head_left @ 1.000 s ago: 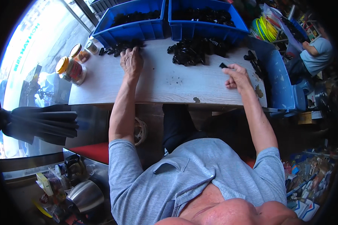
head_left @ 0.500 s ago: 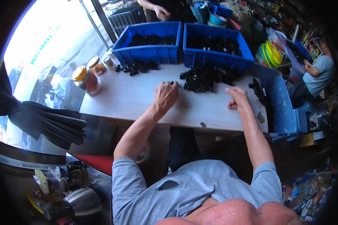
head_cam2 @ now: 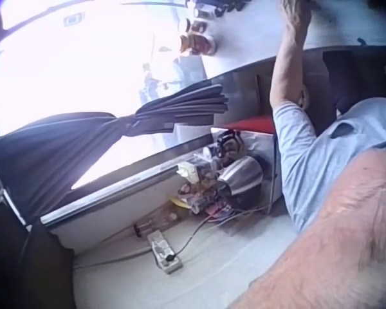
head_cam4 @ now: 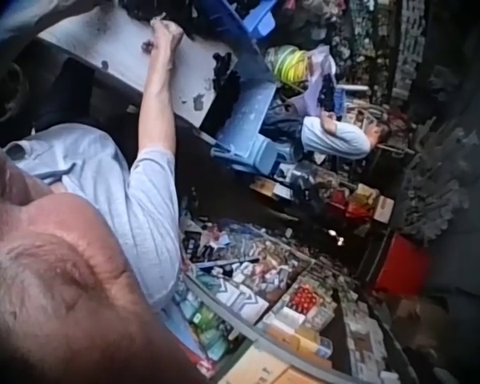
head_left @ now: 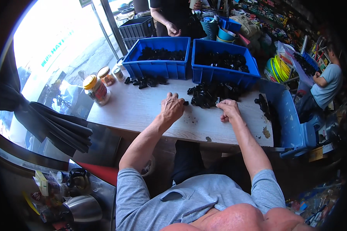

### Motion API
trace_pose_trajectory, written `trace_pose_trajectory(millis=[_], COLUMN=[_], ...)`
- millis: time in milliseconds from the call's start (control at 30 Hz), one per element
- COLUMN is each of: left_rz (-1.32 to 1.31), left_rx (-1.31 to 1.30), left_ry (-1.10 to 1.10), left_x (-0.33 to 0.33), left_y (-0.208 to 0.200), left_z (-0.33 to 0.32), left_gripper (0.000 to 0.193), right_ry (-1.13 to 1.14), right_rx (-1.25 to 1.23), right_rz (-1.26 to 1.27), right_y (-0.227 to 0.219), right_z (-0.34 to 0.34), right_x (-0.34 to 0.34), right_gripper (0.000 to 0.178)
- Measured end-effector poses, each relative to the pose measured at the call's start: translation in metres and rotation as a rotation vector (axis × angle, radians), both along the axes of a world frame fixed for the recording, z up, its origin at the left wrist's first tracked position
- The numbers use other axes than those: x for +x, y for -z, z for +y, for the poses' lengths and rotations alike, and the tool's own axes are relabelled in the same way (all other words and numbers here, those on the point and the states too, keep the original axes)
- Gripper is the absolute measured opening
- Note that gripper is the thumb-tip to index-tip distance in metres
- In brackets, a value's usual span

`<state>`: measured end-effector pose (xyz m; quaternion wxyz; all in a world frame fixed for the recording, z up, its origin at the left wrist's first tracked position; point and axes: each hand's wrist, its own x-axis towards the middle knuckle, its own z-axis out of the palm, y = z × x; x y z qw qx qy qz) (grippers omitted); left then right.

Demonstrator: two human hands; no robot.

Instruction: The recorder is assembling small black mechanical components by hand at a workbench.

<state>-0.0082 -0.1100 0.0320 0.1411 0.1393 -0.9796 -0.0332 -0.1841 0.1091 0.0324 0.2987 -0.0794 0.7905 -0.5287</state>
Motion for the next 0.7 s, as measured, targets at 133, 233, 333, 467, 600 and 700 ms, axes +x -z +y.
trace_pose_trajectory(millis=[133, 233, 333, 467, 600, 700], left_rz=[0.157, 0.221, 0.317, 0.545, 0.569, 0.584], left_rx=[0.031, 0.113, 0.188, 0.34, 0.437, 0.418], left_ry=[0.098, 0.155, 0.169, 0.191, 0.215, 0.245], left_x=[0.005, 0.01, 0.012, 0.009, -0.003, -0.016], left_y=[0.017, 0.02, 0.02, 0.026, 0.027, 0.029], left_z=[-0.005, 0.004, 0.018, 0.037, 0.061, 0.072], left_gripper=[0.021, 0.027, 0.028, 0.027, 0.028, 0.029], right_ry=[-0.051, -0.063, -0.111, -0.074, -0.085, -0.134], right_rx=[-0.006, 0.002, 0.034, -0.031, 0.033, 0.126], right_rz=[-0.013, 0.01, 0.006, 0.056, 0.119, 0.147], right_y=[-0.005, -0.005, -0.01, -0.014, -0.016, -0.015], right_z=[0.007, 0.014, 0.02, 0.025, 0.021, 0.018], right_x=[0.007, 0.012, 0.017, 0.028, 0.035, 0.033], right_gripper=[0.02, 0.018, 0.021, 0.029, 0.037, 0.035])
